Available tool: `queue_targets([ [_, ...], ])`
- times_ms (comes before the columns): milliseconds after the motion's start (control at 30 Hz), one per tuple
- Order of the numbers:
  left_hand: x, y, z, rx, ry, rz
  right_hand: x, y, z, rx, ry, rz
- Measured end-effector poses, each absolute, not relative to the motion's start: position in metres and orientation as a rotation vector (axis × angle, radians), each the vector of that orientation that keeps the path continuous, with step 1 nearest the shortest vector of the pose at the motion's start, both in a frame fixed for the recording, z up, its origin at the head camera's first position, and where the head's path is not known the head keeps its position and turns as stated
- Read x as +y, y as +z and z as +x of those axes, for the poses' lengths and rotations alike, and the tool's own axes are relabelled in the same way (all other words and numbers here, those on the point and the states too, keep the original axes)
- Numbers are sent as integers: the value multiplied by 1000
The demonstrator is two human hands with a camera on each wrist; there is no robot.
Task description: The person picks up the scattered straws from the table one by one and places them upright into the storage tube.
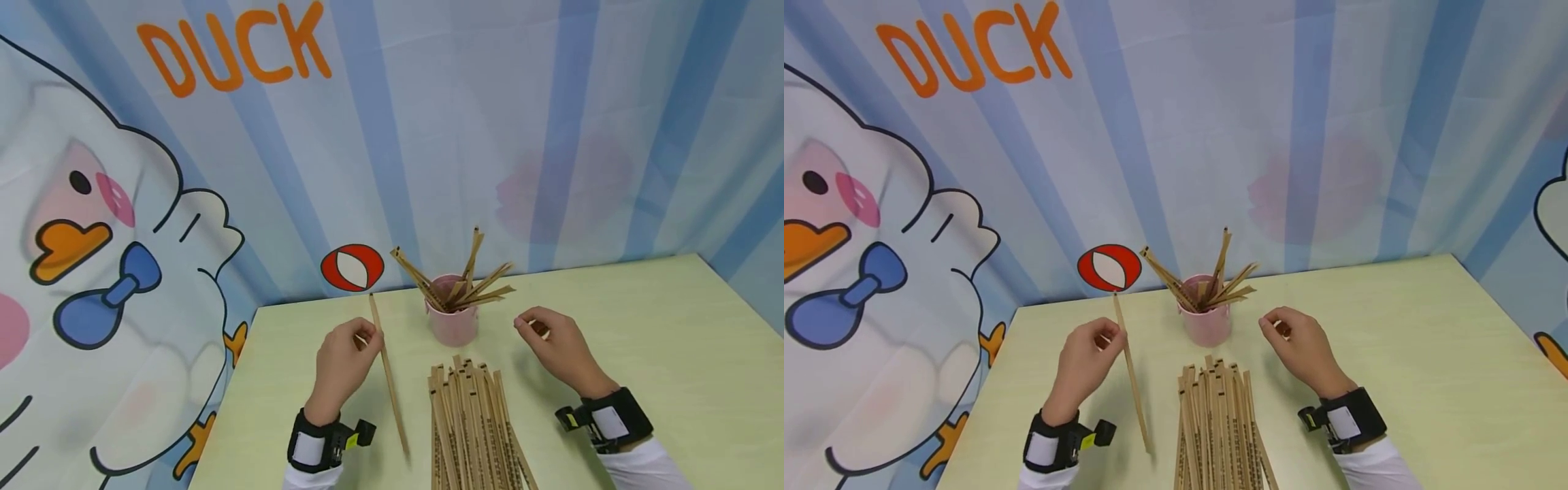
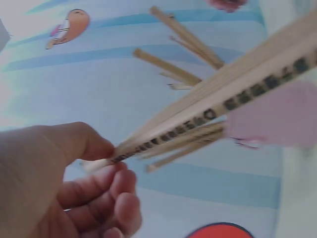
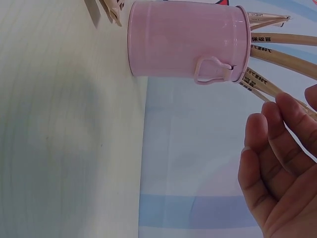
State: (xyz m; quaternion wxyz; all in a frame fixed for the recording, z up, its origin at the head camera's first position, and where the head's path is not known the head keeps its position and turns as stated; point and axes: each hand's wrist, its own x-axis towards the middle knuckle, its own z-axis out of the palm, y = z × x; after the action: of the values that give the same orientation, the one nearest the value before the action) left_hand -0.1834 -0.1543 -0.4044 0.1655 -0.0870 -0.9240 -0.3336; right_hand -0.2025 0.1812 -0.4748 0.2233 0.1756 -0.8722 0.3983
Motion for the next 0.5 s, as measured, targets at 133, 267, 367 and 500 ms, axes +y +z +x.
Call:
queue_targets([
  [133,-152,-373,-188,-2372,-1022,-346,182,-475,-203,-2414,1076,482],
  [267,-145,-339,-195,-2109,-1035,-495,182,-475,-203,-2421,1067,471],
  [367,-139,-320,-200,-1957,-1045,-564,182,-475,-203,-2426,1074,472],
  [500,-130,-304,-209,-1839,-1028,-592,180,-476,-202,-2431,1078,473],
])
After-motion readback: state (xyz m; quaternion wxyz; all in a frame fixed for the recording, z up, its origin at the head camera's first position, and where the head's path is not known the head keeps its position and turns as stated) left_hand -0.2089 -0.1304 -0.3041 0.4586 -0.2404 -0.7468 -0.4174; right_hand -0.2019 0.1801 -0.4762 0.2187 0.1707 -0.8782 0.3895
